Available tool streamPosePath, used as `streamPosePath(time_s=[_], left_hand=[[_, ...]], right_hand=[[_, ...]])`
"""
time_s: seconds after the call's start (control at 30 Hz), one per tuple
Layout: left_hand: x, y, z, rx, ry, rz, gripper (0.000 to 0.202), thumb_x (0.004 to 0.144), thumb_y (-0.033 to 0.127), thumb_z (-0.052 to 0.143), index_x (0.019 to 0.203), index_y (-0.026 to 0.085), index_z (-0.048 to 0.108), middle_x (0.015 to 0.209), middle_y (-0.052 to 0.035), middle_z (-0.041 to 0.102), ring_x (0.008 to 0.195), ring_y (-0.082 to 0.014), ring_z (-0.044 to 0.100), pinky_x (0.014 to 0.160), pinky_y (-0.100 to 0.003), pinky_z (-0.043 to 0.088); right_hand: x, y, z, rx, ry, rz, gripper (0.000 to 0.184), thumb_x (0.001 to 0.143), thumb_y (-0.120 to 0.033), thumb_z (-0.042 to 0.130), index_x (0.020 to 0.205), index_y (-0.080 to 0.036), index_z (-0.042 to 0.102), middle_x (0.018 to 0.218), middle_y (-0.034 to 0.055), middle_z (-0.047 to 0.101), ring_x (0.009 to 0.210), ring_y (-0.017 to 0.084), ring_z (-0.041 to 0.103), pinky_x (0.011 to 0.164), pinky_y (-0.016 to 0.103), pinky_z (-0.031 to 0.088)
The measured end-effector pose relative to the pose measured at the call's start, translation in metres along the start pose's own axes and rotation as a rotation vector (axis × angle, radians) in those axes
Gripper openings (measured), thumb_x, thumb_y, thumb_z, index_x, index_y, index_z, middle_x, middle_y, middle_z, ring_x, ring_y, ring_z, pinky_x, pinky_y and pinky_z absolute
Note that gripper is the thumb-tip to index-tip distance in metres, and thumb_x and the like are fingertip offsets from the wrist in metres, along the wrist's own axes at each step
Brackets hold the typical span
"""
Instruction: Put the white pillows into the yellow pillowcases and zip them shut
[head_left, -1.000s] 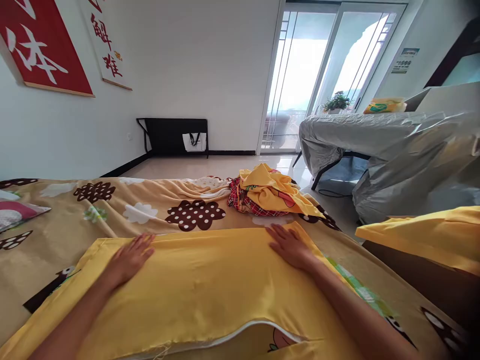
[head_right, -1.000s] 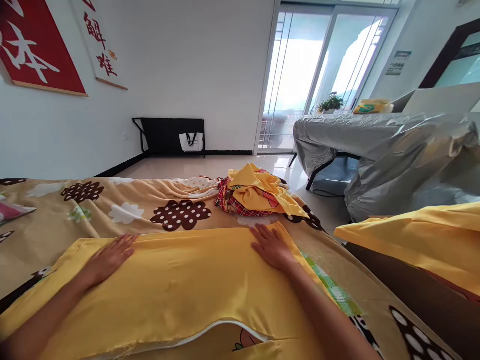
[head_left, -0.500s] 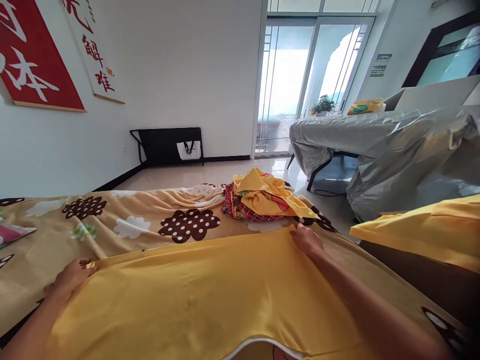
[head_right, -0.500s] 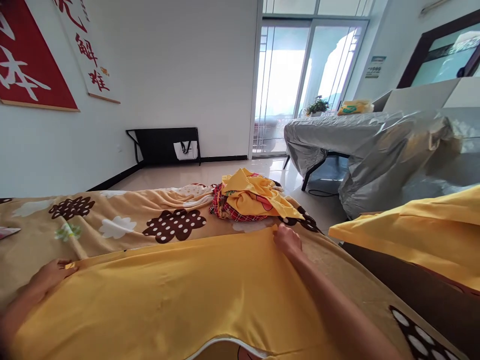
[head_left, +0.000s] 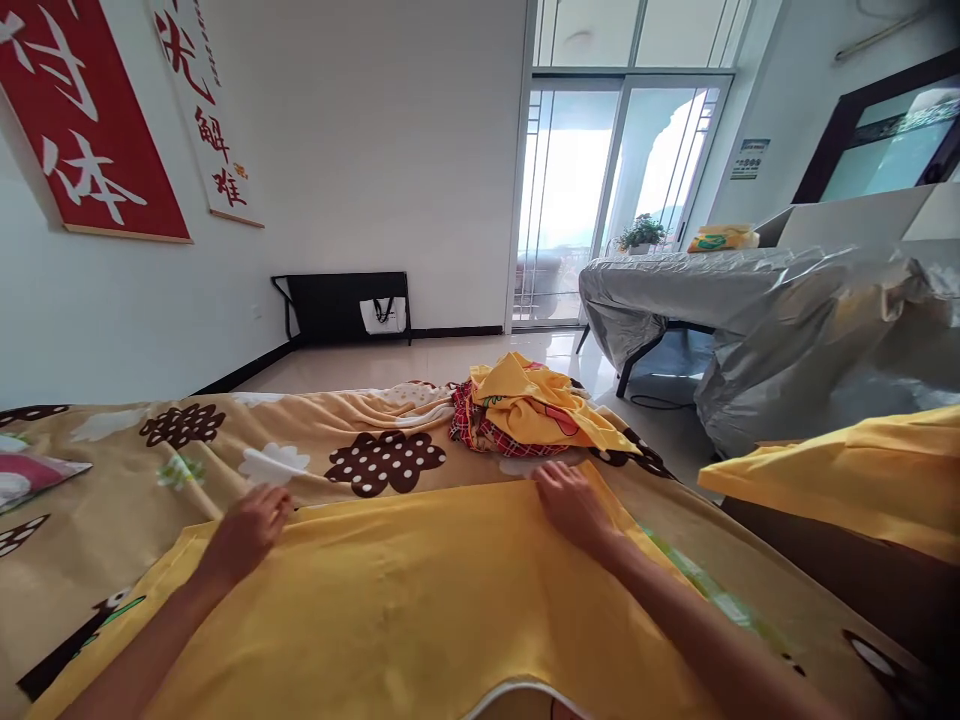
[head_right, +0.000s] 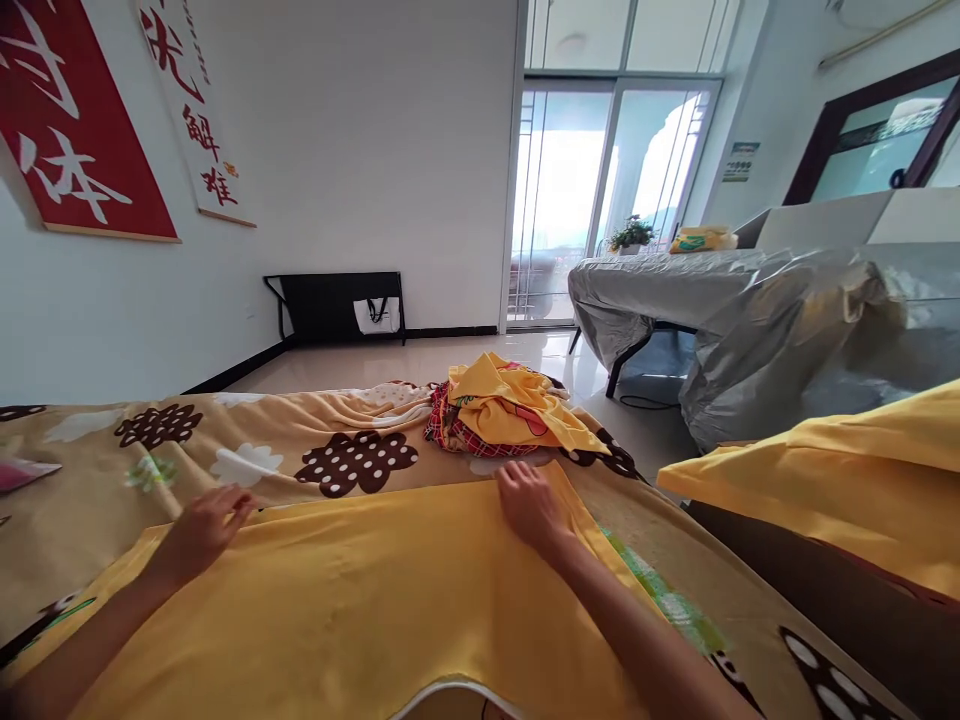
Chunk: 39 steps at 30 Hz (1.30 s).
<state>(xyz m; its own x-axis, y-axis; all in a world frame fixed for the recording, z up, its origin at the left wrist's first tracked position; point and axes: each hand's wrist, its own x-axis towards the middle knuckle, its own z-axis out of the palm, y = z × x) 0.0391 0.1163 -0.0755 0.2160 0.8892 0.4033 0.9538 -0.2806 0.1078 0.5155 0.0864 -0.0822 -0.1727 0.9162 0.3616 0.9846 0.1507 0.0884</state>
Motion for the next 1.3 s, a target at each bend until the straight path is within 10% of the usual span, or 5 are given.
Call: streamPosePath(time_s=[0.1,0.2,0.4,0.83,1.3], left_hand=[[0.006,0.067,0.007,-0.165,-0.365,0.179,0.031,0.091,0.038,0.031,0.083,0.022,0.056,0.083,-0.0046,0.067,0.079,-0.0207,0.062,0.071,-0.029,0.044],[0.005,0.116,0.022,-0.139,-0.405,0.222,0.028,0.090,0.039,0.037,0.093,0.022,0.058,0.097,-0.0079,0.068,0.088,-0.0245,0.063,0.074,-0.032,0.044],[0.014,0.139,0.047,-0.141,-0.409,0.209,0.019,0.087,0.026,0.038,0.088,0.023,0.057,0.097,-0.0088,0.067,0.089,-0.0239,0.063,0.073,-0.032,0.045],[0.034,0.134,0.052,0.060,-0.413,0.187,0.033,0.086,0.008,0.025,0.104,0.014,0.052,0.109,-0.0163,0.059,0.103,-0.0275,0.056,0.086,-0.038,0.041],[0.010,0.137,0.058,-0.182,-0.363,0.039,0.019,0.086,0.038,0.044,0.083,0.020,0.051,0.095,-0.0061,0.060,0.090,-0.0205,0.055,0.081,-0.031,0.043]], right_hand=[[0.010,-0.063,-0.005,0.286,-0.204,-0.228,0.024,0.091,-0.018,0.039,0.098,-0.018,0.063,0.100,0.0077,0.066,0.095,0.018,0.059,0.082,0.027,0.041],[0.020,-0.113,-0.002,0.319,-0.257,-0.283,0.024,0.085,-0.023,0.050,0.106,-0.016,0.060,0.107,0.0103,0.065,0.100,0.022,0.058,0.084,0.030,0.041],[0.027,-0.147,0.015,0.292,-0.232,-0.225,0.023,0.088,-0.013,0.040,0.101,-0.014,0.059,0.103,0.0114,0.067,0.093,0.022,0.062,0.076,0.031,0.044],[0.039,-0.151,0.014,0.320,-0.109,-0.254,0.028,0.091,-0.011,0.033,0.107,-0.012,0.056,0.106,0.0144,0.062,0.099,0.024,0.056,0.085,0.036,0.041],[-0.070,-0.051,-0.023,0.586,-0.420,-0.283,0.058,0.093,-0.043,0.037,0.146,-0.018,0.032,0.153,0.0132,0.025,0.142,0.027,0.021,0.112,0.049,0.019]])
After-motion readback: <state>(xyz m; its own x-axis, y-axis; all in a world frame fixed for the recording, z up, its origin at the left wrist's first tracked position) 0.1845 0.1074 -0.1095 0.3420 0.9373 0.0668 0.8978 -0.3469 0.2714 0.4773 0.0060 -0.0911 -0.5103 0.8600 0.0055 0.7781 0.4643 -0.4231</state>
